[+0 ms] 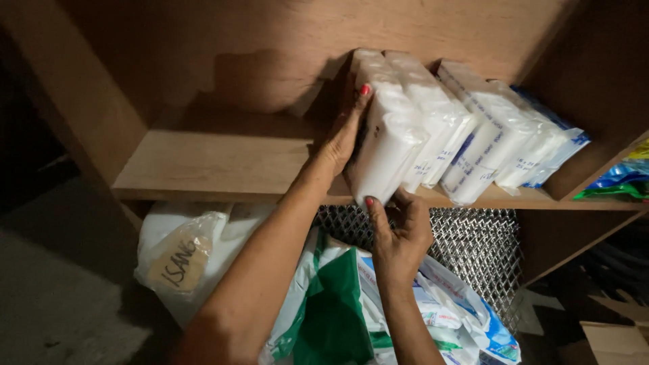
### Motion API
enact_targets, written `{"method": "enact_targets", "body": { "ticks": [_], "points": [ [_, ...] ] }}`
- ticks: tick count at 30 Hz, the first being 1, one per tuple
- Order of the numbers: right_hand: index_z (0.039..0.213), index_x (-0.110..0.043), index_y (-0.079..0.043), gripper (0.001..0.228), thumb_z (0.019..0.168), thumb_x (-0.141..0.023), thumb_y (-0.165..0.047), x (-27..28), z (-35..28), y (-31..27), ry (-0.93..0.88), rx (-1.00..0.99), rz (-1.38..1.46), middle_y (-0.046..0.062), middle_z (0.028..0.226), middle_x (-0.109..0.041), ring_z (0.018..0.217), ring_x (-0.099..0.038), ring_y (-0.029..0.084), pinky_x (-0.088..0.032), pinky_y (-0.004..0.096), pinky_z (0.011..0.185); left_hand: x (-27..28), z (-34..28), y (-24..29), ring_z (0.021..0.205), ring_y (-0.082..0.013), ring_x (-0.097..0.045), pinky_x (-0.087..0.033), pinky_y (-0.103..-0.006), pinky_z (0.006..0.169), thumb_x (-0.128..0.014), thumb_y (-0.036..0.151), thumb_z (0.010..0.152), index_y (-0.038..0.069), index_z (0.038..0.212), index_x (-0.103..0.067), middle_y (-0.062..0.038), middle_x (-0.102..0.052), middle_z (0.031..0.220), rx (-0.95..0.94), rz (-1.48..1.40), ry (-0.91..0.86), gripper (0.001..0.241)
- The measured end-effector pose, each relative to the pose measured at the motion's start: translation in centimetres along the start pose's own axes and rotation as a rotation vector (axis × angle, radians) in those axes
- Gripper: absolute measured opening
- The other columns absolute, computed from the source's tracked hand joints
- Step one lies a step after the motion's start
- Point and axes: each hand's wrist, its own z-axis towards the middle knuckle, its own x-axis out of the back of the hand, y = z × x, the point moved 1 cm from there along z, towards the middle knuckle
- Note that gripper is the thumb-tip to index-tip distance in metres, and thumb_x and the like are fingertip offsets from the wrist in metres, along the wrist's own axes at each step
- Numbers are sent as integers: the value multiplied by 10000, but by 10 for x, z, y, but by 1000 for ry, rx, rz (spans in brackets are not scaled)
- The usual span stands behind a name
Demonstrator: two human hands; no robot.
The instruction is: Sorting and packing various packages of plastic bags into cardboard boxes in a storage room.
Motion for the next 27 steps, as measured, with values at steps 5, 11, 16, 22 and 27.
{"method": "enact_targets", "body": {
  "ticks": [5, 11, 16, 22, 27],
  "points": [
    [1203, -623, 49, 324, 931, -780, -31, 4, -1, 4, -20, 17, -25, 101, 1076, -679, 963, -651, 130, -560, 268, 872, -3, -4, -6, 1558, -269, -270, -230, -401, 1258, -414, 852, 891, 68, 1648, -213, -135, -282, 1705, -220, 71, 175, 1109],
    [1187, -633, 38, 348, 916, -830, -58, 5, 5, 8, -1, 145, -207, 141, 1085, -701, 975, -694, 186, -571, 303, 874, 2, -5, -1, 1579, -276, -180, -182, -401, 1242, -384, 811, 890, 61, 1639, -199, -119, -188, 1728, -74, 167, 83, 1076],
    [1254, -606, 45, 392, 944, -827, -47, 16, -3, 13, -54, 183, -197, 163, 1145, -712, 1034, -713, 218, -579, 324, 911, -3, -36, -7, 1524, -361, -201, -144, -563, 1132, -318, 767, 884, 156, 1628, -223, -125, -219, 1704, 120, 589, 333, 968],
    [1253, -627, 29, 340, 994, -837, -38, 20, -5, 12, -97, 219, -182, 137, 1125, -673, 1053, -708, 211, -586, 332, 967, 0, -75, -15, 1231, -476, -625, -449, -554, 1083, -148, 688, 1012, 69, 1406, -549, -252, -667, 1325, -134, 779, 177, 836],
    [1255, -622, 18, 362, 968, -830, -56, 18, -1, 11, -47, 311, -319, 150, 1111, -665, 1033, -693, 256, -560, 346, 946, -17, -120, 40, 1073, -473, -705, -527, -527, 970, -387, 784, 902, -23, 1478, -437, -280, -738, 1153, -208, 788, 70, 992]
  ]
}}
